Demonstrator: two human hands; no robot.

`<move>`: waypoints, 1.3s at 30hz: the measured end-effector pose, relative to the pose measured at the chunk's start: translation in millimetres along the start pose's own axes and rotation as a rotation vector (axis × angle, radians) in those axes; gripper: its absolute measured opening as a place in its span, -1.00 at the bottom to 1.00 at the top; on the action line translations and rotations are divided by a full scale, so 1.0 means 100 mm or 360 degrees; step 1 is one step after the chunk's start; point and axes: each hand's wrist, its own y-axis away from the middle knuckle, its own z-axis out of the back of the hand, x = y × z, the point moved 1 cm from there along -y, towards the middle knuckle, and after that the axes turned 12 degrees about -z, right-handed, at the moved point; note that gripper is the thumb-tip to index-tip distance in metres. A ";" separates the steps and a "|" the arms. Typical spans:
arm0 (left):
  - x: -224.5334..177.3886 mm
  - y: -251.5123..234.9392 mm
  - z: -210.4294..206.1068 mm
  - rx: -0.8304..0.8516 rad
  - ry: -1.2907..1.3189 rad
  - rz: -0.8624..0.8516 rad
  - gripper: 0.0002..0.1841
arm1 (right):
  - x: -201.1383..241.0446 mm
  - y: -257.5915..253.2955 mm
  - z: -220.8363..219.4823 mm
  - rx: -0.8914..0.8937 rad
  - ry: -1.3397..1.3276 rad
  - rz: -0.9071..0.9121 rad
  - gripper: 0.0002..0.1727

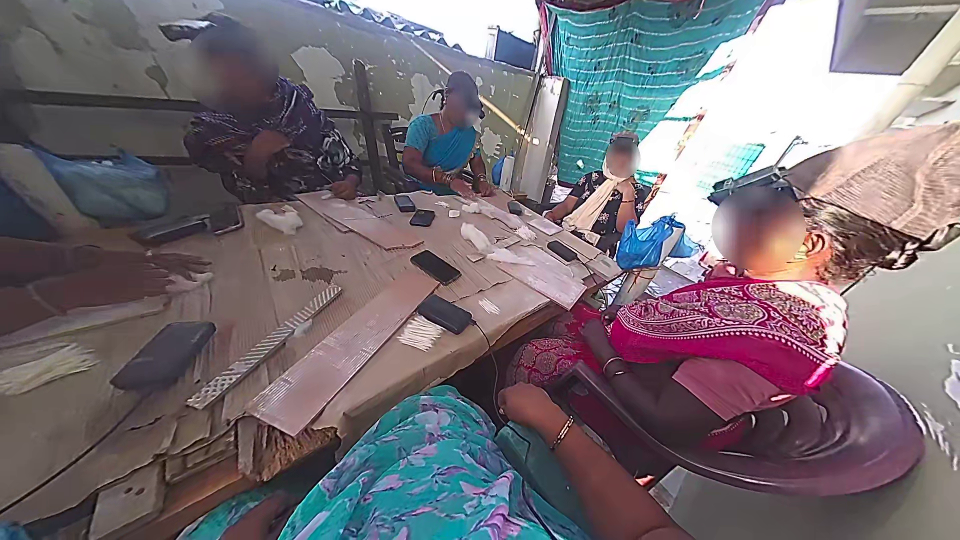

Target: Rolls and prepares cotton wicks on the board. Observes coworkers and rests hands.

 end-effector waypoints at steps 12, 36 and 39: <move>-0.02 -0.02 0.01 0.0078 0.0137 0.0218 -0.68 | 0.01 0.00 0.00 -0.0014 0.0022 -0.0002 -0.64; -0.10 -0.01 0.06 0.0052 0.0163 0.0235 -0.68 | 0.00 -0.02 -0.01 -0.0029 0.0026 0.0028 -0.65; -0.05 -0.02 0.02 0.0049 0.0118 0.0232 -0.68 | 0.00 -0.02 -0.02 -0.0023 0.0008 0.0026 -0.65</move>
